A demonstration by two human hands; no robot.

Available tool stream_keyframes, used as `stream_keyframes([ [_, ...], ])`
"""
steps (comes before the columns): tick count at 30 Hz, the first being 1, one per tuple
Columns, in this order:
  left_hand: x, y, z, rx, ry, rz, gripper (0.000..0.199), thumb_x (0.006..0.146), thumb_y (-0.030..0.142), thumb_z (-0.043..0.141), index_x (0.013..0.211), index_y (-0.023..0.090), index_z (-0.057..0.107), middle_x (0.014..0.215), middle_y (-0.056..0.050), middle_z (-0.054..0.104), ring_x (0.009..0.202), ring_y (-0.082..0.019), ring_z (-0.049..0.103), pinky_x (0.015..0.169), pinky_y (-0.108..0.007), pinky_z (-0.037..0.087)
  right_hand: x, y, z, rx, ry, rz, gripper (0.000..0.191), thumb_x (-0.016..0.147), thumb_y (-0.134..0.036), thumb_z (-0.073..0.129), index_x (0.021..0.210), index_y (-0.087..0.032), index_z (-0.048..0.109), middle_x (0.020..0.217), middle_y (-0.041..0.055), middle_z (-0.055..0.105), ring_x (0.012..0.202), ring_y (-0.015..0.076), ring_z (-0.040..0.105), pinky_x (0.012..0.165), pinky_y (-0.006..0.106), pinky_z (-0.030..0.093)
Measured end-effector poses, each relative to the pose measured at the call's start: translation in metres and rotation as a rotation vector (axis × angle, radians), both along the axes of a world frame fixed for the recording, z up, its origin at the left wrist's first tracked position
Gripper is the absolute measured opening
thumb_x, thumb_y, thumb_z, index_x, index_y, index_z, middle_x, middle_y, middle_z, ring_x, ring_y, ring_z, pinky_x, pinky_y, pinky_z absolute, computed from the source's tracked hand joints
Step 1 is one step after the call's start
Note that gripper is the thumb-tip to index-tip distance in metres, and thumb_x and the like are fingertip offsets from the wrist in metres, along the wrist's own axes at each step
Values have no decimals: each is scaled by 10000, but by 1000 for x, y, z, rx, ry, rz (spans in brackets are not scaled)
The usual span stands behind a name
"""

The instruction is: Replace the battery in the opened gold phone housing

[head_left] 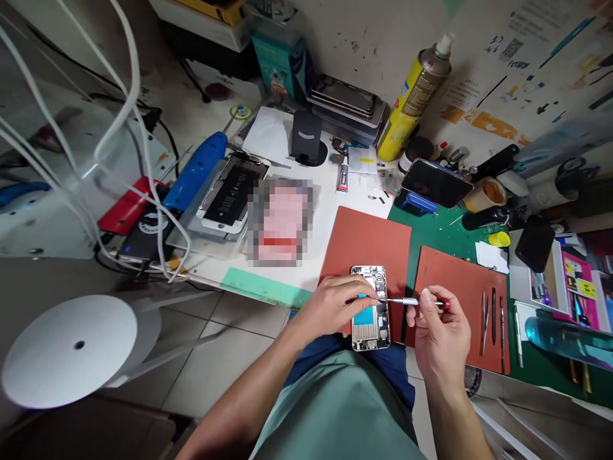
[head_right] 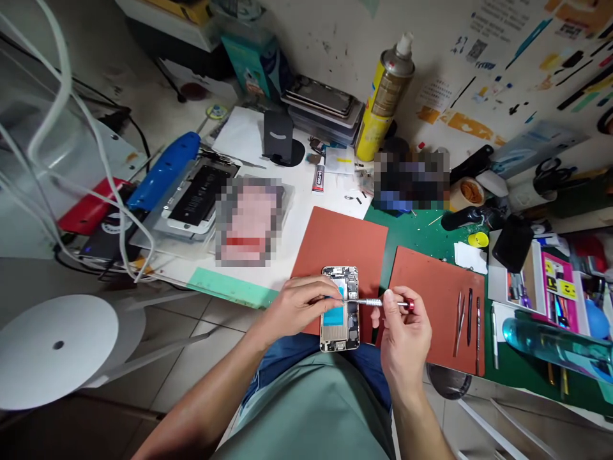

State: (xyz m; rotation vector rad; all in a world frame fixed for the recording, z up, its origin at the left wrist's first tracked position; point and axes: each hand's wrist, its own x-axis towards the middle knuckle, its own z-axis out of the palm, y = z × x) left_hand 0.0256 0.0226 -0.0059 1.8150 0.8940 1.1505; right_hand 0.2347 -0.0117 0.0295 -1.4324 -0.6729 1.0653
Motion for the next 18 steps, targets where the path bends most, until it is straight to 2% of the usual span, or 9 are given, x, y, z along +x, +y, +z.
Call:
stream_keyframes([
  [8,-1,-1,-3,-6,27,-10,96,1052,194,673,1018,190,762,987,-33,806,903,-149,752,809,-273,606,1,-11,4,64,-154,-96,348,851,-364,919,1091,-209,720,827,-2,709,654,149,694,573,290,593],
  [13,0,0,-1,2,32,-2,105,1056,208,671,1012,194,766,975,-29,811,890,-150,758,803,-281,611,-4,-15,10,135,-291,-83,300,872,-326,896,1079,-209,714,793,-7,731,597,154,689,555,300,584],
  [18,0,-1,-2,-7,34,-4,114,1062,213,663,1018,205,768,967,-27,813,890,-153,760,801,-291,610,-8,-14,11,166,-334,-79,277,881,-304,887,1075,-214,711,788,-14,737,590,155,697,585,312,589],
])
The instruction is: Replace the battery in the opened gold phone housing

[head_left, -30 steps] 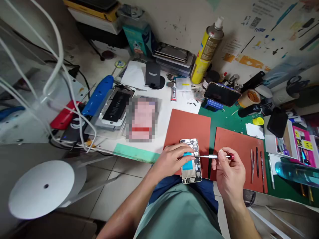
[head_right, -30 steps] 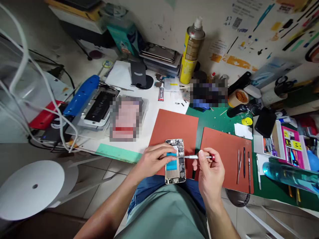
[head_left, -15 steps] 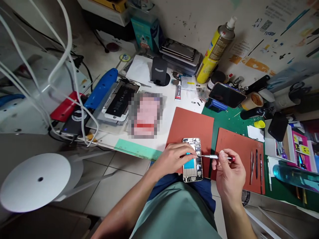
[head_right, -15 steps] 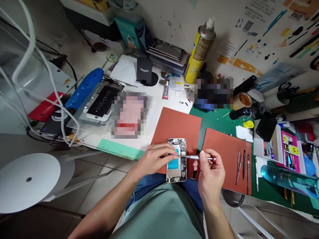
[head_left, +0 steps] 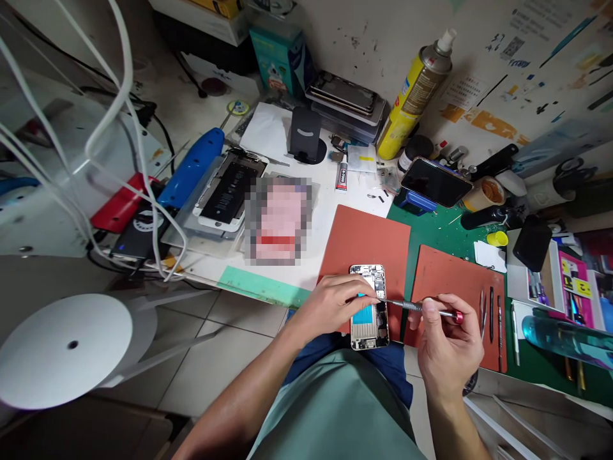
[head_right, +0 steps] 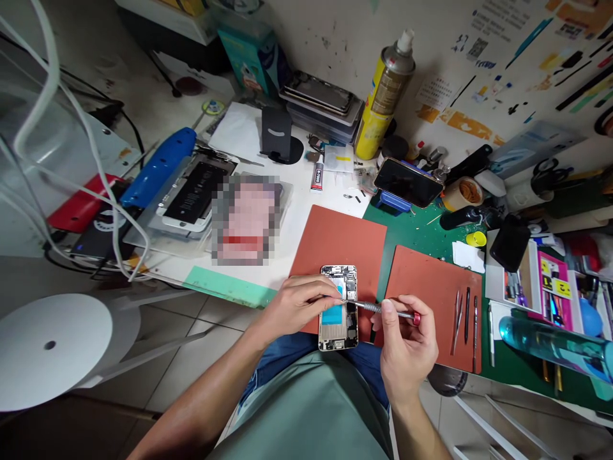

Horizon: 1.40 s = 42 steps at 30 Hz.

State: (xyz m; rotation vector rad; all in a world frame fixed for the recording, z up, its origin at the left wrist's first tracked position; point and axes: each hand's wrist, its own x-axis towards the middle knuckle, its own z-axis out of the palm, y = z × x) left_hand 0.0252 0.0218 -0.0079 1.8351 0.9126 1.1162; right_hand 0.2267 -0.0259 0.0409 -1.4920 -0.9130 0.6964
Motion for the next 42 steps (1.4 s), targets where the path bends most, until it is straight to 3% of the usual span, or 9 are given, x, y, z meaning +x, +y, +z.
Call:
stream_keyframes([
  [42,1,2,-2,49,-5,18,152,1057,195,652,980,201,783,928,-29,814,868,-152,774,805,-279,634,-1,-3,3,-20,-70,-13,294,873,-327,892,1073,-205,715,834,0,735,623,164,720,586,317,617],
])
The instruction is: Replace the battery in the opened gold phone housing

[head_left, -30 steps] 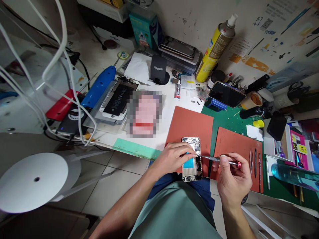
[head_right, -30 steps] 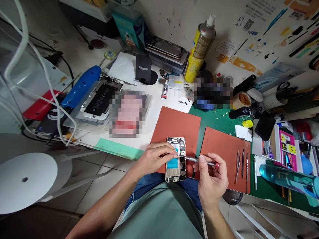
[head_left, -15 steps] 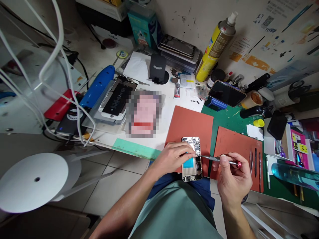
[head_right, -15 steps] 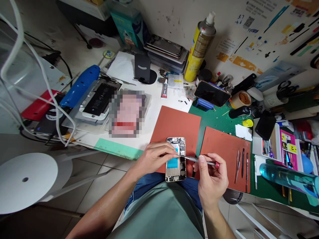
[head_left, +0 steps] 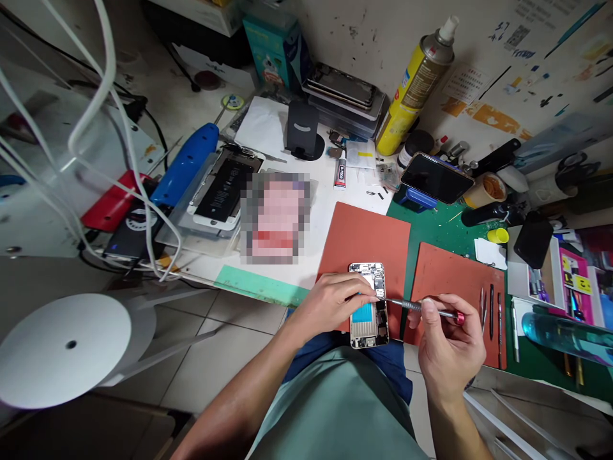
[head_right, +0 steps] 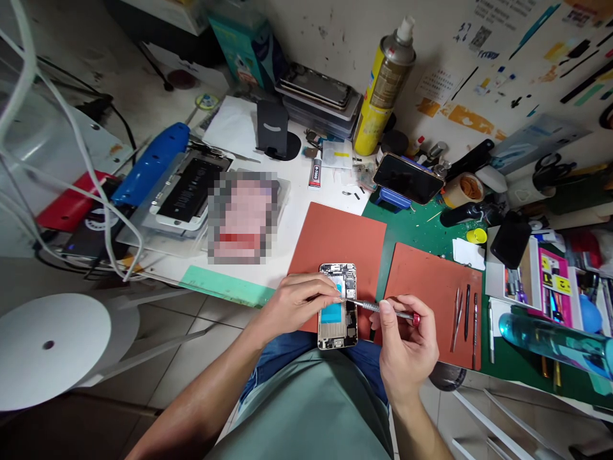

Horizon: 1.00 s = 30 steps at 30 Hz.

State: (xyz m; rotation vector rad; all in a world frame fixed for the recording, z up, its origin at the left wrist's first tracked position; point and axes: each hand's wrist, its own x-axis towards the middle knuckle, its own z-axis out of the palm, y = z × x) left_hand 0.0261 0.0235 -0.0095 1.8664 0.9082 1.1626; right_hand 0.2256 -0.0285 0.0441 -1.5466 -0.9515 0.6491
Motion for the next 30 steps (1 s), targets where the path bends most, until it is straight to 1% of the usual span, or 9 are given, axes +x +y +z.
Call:
stream_keyframes([
  [6,0,0,0,-3,-11,-9,164,1060,175,644,983,204,785,941,-30,816,873,-153,771,807,-285,628,2,-3,-1,2,47,22,294,869,-307,896,1090,-203,732,923,30,771,689,179,743,635,352,660],
  [11,0,1,1,-2,-37,-13,151,1053,169,657,983,196,788,942,-31,817,869,-150,773,799,-277,631,6,-1,-6,-4,149,23,302,852,-299,909,1088,-205,745,904,39,779,762,191,751,595,314,644],
  [14,0,1,2,6,-42,-9,138,1042,156,671,974,185,787,936,-33,816,860,-149,773,789,-267,628,8,1,-9,-13,220,30,292,851,-302,911,1076,-211,749,882,30,770,723,181,739,571,304,630],
  [17,0,1,2,8,-48,-11,148,1044,154,665,968,177,789,929,-37,815,854,-149,773,787,-263,627,9,3,-10,-28,278,48,277,861,-302,904,1069,-214,744,862,18,758,673,159,715,584,306,627],
  [19,0,1,1,8,-47,-13,164,1053,166,655,966,181,793,930,-38,815,857,-149,772,786,-265,629,10,4,-11,-45,308,60,280,868,-306,900,1077,-217,738,855,12,749,675,156,712,596,304,626],
  [24,-1,1,0,4,-44,-15,155,1056,172,656,980,172,791,937,-42,816,866,-147,770,779,-265,627,10,5,-14,-82,319,78,300,879,-343,891,1087,-214,718,838,4,730,658,161,717,596,310,622],
  [30,-1,1,1,13,-50,-11,131,1044,150,672,973,168,782,926,-34,811,854,-139,763,772,-253,617,10,4,-13,-36,320,57,280,867,-311,903,1070,-211,737,845,10,743,670,150,713,587,290,629],
])
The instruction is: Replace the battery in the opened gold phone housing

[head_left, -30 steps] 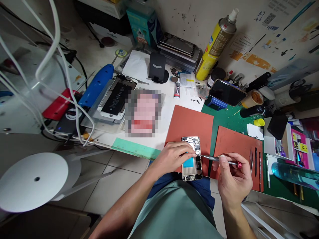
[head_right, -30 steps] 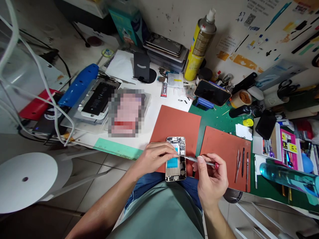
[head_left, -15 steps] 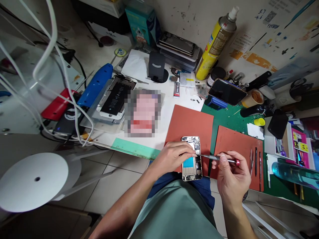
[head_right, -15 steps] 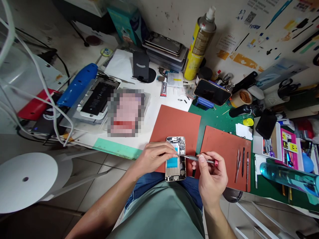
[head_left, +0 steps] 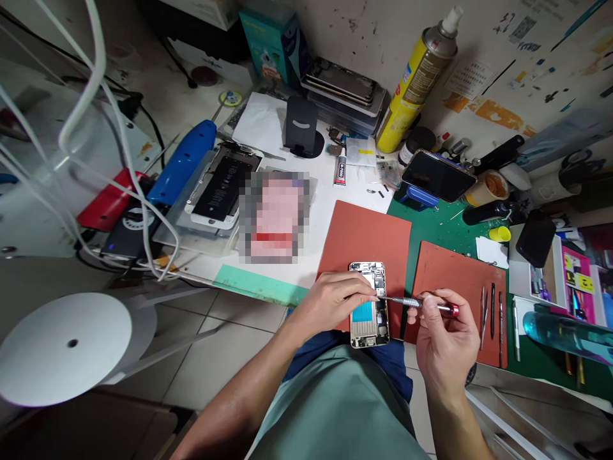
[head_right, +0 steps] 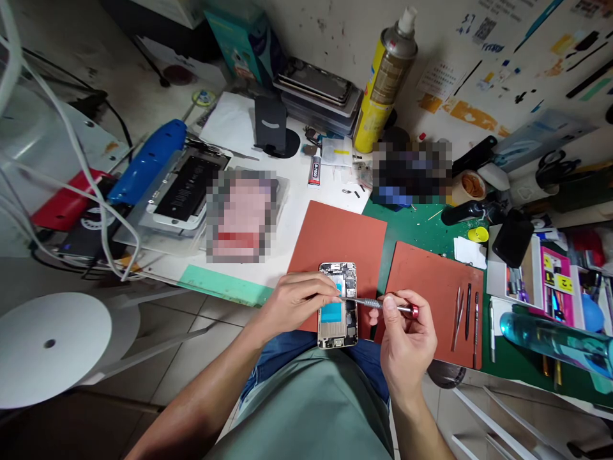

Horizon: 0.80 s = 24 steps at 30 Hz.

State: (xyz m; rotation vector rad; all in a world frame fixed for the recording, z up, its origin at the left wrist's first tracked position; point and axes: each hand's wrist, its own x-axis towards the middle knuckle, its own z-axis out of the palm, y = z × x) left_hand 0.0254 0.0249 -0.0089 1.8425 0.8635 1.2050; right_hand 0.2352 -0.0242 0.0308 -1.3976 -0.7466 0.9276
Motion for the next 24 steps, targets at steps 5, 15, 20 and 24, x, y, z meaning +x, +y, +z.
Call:
stream_keyframes([
  [5,0,0,0,-4,-1,4,127,1042,148,675,980,172,783,926,-31,809,841,-134,754,759,-254,607,-1,-1,0,21,-42,-13,274,862,-294,903,1067,-213,742,862,16,755,705,163,727,586,297,643],
  [15,0,0,0,5,4,-1,105,1026,138,698,968,164,782,930,-26,815,842,-132,757,773,-253,606,0,-4,1,79,-196,42,253,910,-266,846,1121,-207,720,919,42,772,780,182,760,622,298,664],
  [20,0,0,-1,4,16,4,117,1038,154,686,976,168,785,930,-24,818,846,-133,765,776,-256,615,4,0,0,71,-99,111,232,927,-273,824,1130,-223,723,928,41,777,746,180,757,625,310,657],
  [24,0,-1,-1,-12,32,9,124,1048,178,678,999,179,791,936,-20,821,860,-137,768,791,-270,627,7,4,-2,16,-12,127,243,910,-291,844,1110,-221,724,896,29,759,697,178,743,626,326,652],
])
